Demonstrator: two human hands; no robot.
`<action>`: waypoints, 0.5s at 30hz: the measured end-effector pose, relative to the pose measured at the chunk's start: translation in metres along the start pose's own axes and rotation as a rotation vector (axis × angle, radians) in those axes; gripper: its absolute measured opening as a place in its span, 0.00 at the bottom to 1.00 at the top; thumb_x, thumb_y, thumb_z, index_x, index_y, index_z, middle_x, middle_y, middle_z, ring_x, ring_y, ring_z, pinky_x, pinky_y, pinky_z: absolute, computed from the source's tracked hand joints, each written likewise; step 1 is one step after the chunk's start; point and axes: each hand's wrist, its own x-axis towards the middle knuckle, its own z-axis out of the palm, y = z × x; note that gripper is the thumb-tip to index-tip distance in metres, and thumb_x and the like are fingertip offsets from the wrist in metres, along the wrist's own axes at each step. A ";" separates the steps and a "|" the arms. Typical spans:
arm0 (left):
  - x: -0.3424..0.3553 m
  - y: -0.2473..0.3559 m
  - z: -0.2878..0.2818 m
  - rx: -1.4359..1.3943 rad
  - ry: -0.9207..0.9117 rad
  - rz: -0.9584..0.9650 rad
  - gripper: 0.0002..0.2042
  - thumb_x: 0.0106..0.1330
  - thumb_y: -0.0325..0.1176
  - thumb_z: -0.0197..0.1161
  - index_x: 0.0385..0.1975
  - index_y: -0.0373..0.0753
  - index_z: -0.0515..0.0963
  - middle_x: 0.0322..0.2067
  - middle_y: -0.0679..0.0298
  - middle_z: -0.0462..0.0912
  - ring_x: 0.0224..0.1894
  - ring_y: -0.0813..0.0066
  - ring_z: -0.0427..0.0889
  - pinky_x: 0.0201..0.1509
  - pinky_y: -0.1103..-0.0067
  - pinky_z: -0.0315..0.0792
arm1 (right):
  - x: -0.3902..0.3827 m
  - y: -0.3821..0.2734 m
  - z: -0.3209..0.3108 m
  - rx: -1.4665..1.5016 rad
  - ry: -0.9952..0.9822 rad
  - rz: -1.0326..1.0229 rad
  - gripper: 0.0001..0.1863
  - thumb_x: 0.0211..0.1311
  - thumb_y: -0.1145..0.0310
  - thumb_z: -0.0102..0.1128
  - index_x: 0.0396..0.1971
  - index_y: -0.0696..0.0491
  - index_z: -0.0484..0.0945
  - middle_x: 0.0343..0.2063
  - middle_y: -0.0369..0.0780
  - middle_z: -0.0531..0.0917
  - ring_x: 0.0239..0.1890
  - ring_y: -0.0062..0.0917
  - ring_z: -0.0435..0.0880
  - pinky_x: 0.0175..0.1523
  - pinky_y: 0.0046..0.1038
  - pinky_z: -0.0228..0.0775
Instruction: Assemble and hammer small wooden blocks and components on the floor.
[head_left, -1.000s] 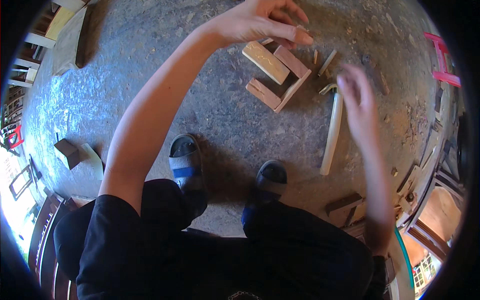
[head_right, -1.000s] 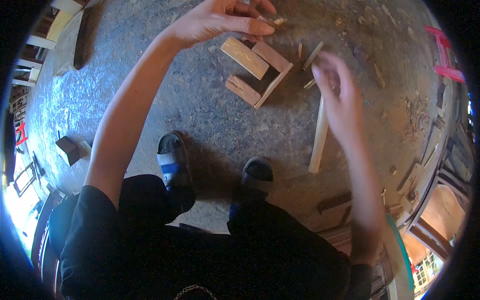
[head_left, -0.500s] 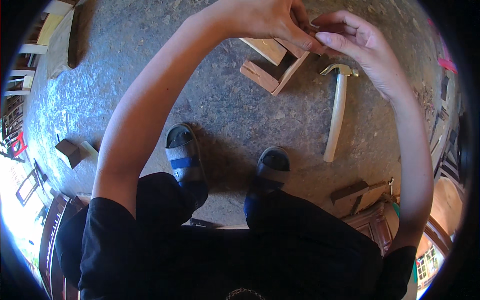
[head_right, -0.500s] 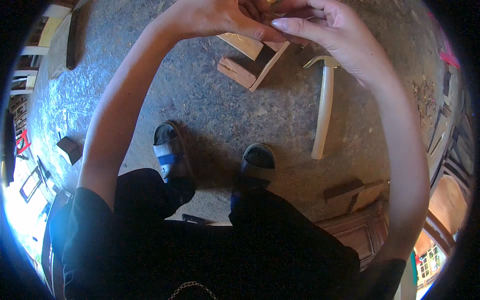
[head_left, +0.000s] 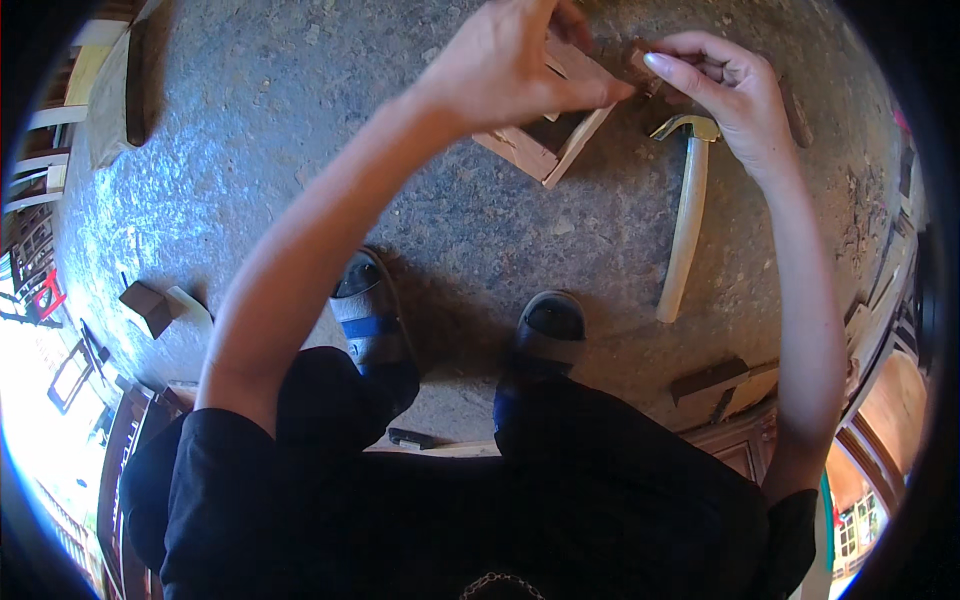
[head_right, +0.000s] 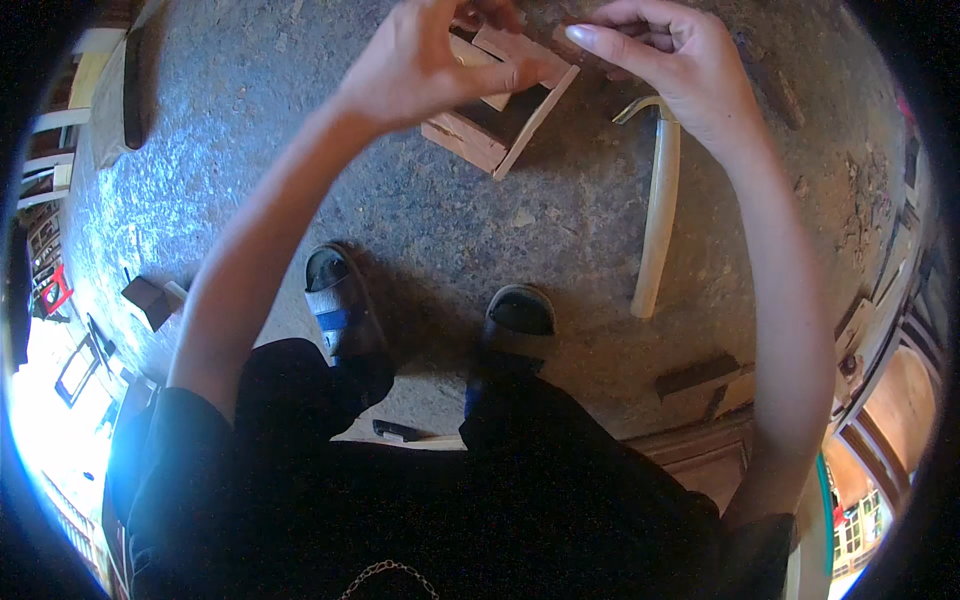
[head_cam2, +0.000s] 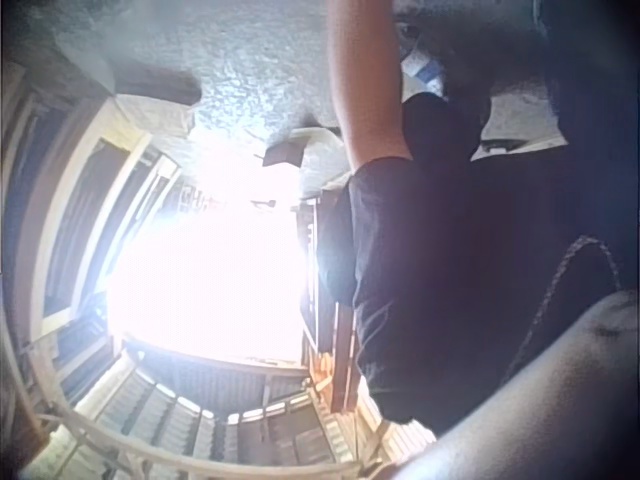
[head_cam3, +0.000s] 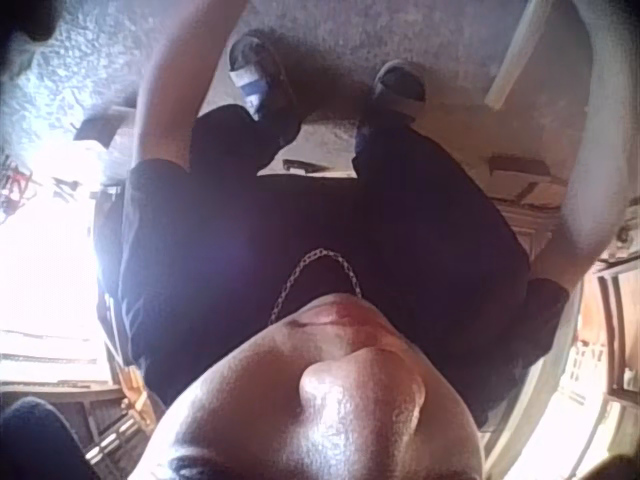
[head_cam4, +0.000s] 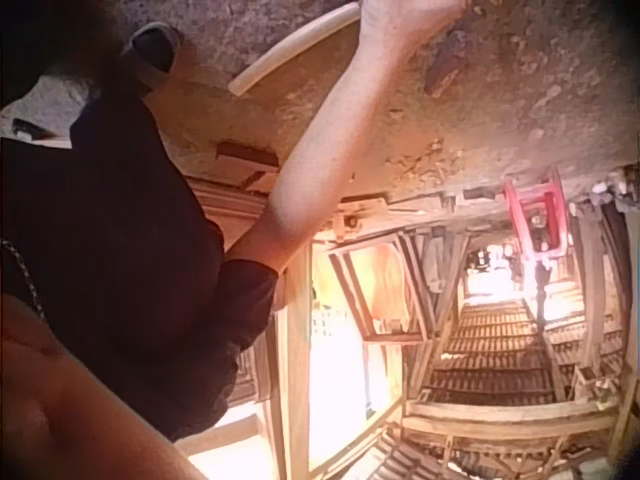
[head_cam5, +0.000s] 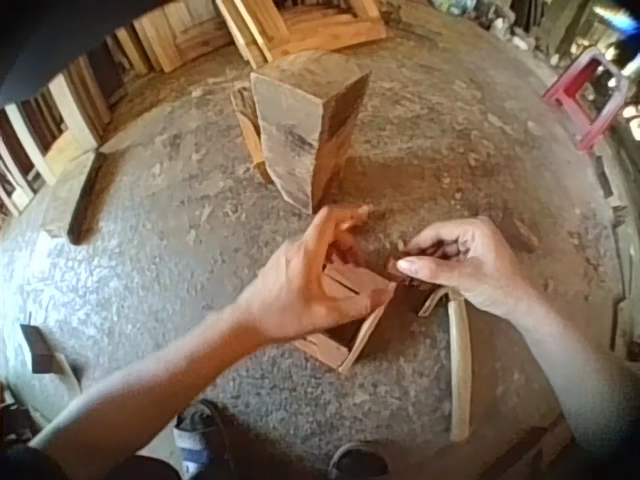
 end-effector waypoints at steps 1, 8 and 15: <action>-0.008 -0.010 0.011 0.118 0.155 0.078 0.45 0.55 0.47 0.81 0.69 0.34 0.65 0.35 0.51 0.86 0.39 0.56 0.88 0.44 0.67 0.81 | -0.003 0.007 -0.003 0.010 0.011 0.047 0.15 0.71 0.63 0.67 0.50 0.57 0.85 0.41 0.36 0.88 0.42 0.17 0.86 0.53 0.23 0.78; -0.041 -0.008 0.042 0.149 0.323 0.036 0.24 0.61 0.49 0.75 0.47 0.38 0.80 0.34 0.60 0.84 0.39 0.66 0.85 0.47 0.70 0.79 | -0.022 0.020 0.023 0.492 0.131 0.195 0.22 0.67 0.48 0.69 0.45 0.53 0.88 0.34 0.35 0.87 0.35 0.17 0.86 0.46 0.23 0.80; -0.047 0.005 0.066 0.598 0.293 -0.066 0.31 0.59 0.49 0.75 0.56 0.39 0.73 0.48 0.56 0.78 0.54 0.56 0.77 0.61 0.63 0.67 | -0.029 0.018 0.024 0.445 0.130 0.199 0.19 0.68 0.52 0.69 0.46 0.53 0.87 0.34 0.34 0.87 0.36 0.16 0.85 0.46 0.23 0.79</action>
